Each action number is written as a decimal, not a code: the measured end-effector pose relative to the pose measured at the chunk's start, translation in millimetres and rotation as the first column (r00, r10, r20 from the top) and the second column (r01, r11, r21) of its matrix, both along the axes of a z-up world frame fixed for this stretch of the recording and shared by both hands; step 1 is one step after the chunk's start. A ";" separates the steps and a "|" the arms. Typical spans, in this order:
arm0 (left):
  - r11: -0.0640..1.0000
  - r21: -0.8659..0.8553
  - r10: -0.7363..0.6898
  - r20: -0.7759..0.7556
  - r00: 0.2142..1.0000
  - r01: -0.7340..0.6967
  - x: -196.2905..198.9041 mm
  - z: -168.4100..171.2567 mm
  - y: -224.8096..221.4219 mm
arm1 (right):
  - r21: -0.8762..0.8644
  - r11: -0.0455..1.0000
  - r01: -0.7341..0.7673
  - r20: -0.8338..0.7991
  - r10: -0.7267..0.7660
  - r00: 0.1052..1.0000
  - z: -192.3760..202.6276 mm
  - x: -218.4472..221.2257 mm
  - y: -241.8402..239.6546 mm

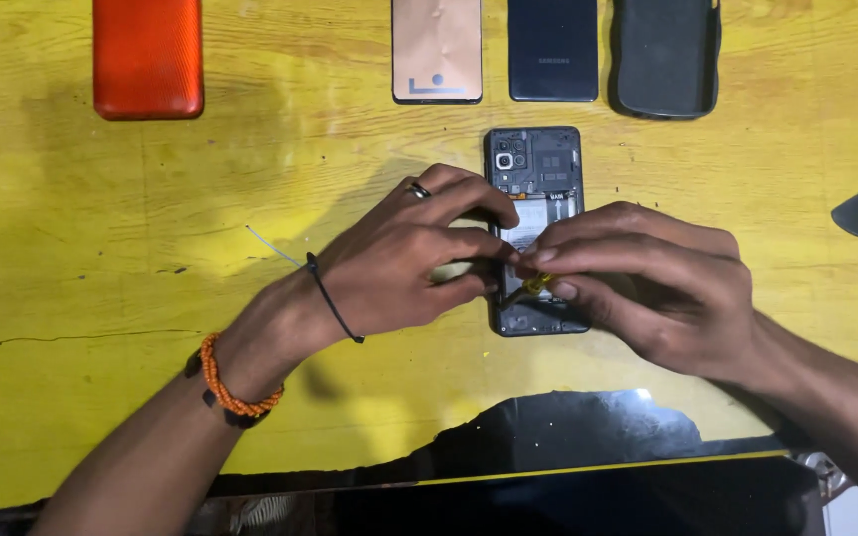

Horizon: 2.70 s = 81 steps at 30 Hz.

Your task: The person is using a precision screwdriver to remove multiple small screws from the internal chassis of a disassembled smartphone on a repair bench.

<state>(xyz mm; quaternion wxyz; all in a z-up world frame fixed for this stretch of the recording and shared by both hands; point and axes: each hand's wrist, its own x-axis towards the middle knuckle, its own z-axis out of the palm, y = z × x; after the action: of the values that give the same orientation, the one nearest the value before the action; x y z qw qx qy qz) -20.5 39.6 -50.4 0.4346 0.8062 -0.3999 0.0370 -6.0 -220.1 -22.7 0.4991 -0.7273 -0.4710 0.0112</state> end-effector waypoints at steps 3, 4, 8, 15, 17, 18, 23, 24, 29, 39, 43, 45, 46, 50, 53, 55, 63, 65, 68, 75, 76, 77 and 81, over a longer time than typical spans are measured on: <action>0.999 0.040 0.009 -0.003 1.000 -0.009 0.6 -2.2 0.3 | -0.002 1.000 -0.011 0.048 0.011 0.999 -1.9 1.1 -1.2; 0.999 0.037 0.009 -0.004 1.000 -0.008 0.2 -2.4 -0.4 | -0.004 1.000 -0.010 0.046 0.010 0.999 -1.0 0.1 -0.9; 0.999 0.040 0.017 0.014 1.000 -0.018 -1.4 -2.5 -1.6 | -0.028 1.000 -0.012 0.144 0.016 0.989 0.4 -2.9 0.5; 0.998 0.059 0.021 -0.024 0.999 -0.020 -0.9 -0.2 -0.1 | -0.103 0.992 0.078 0.276 -0.047 0.960 21.2 -9.7 11.4; 0.999 0.044 0.021 -0.017 1.000 -0.021 -1.2 -0.4 -0.5 | -0.111 0.991 0.069 0.271 -0.037 0.962 27.2 -11.2 14.0; 0.999 0.031 0.020 -0.009 1.000 -0.020 -1.1 -0.4 -0.7 | -0.117 0.991 0.062 0.267 -0.029 0.963 30.2 -11.8 15.2; 1.000 0.012 0.020 -0.027 0.999 -0.020 -1.7 -3.1 -0.5 | -0.120 0.993 0.023 0.266 0.010 0.964 26.1 -12.2 10.8; 1.000 0.009 0.020 -0.033 0.999 -0.020 -1.3 -3.7 -0.3 | -0.126 0.992 -0.022 0.224 0.050 0.973 24.8 -11.3 8.7; 1.000 0.021 0.013 -0.063 0.998 -0.011 -1.4 -2.0 0.4 | -0.115 0.991 -0.069 0.132 0.085 0.988 20.3 -8.2 8.8; 1.000 -0.012 0.027 0.002 1.000 -0.026 -1.6 -1.3 -1.3 | -0.099 0.995 -0.012 0.207 0.032 0.978 29.9 -10.5 15.0; 1.000 -0.017 0.020 -0.007 1.000 -0.020 -1.6 0.3 -1.1 | -0.070 0.997 -0.032 0.166 0.043 0.985 29.7 -10.7 19.4; 1.000 -0.025 0.009 -0.009 1.000 -0.010 -0.4 0.4 -0.6 | -0.007 0.998 -0.070 0.121 0.070 0.990 27.1 -11.4 21.6; 1.000 -0.025 0.008 -0.010 1.000 -0.008 -1.4 0.7 -0.6 | -0.007 0.998 -0.069 0.119 0.069 0.990 29.0 -13.3 21.9; 0.998 -0.056 -0.007 -0.047 0.999 0.004 -1.0 1.4 -0.8 | -0.027 0.998 -0.054 0.097 0.056 0.994 33.7 -15.2 23.8; 0.999 -0.042 -0.001 -0.060 0.998 -0.001 -0.8 1.2 -1.1 | -0.028 0.997 -0.070 0.089 0.072 0.993 31.4 -14.8 23.2; 1.000 -0.023 0.004 -0.073 0.997 -0.006 -0.7 1.6 -0.7 | -0.018 0.996 -0.091 0.065 0.092 0.994 28.0 -14.3 22.2; 0.999 -0.043 0.002 -0.017 1.000 -0.003 0.2 -0.5 -1.4 | 0.027 0.994 -0.110 0.058 0.109 0.992 24.6 -13.3 25.0; 0.999 -0.041 -0.006 0.016 1.000 0.007 0.6 2.1 -1.1 | 0.017 0.994 -0.104 0.052 0.103 0.993 20.2 -12.6 21.4; 0.999 -0.038 -0.017 0.010 1.000 0.017 0.8 1.0 0.0 | 0.028 0.996 -0.088 0.043 0.087 0.995 21.0 -12.8 23.4; 1.000 0.006 -0.015 -0.098 0.995 0.015 0.1 3.0 1.6 | 0.022 0.993 -0.113 -0.005 0.113 0.994 24.4 -11.2 22.9; 1.000 0.006 -0.014 -0.100 0.995 0.015 0.1 2.4 1.5 | 0.022 0.993 -0.113 -0.007 0.113 0.994 22.3 -10.7 21.6; 1.000 0.003 -0.013 -0.096 0.995 0.014 -0.2 2.1 1.5 | 0.016 0.991 -0.132 -0.002 0.132 0.991 20.4 -10.3 20.5; 1.000 0.002 0.005 0.003 1.000 -0.005 -1.4 0.3 0.0 | 0.032 0.989 -0.148 -0.015 0.148 0.989 11.3 -10.4 19.0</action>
<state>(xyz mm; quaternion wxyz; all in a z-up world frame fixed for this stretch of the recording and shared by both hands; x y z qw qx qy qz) -22.0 39.6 -50.2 0.4330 0.8076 -0.3985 0.0390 -16.3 -201.1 -11.4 0.5122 -0.6824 -0.5195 0.0470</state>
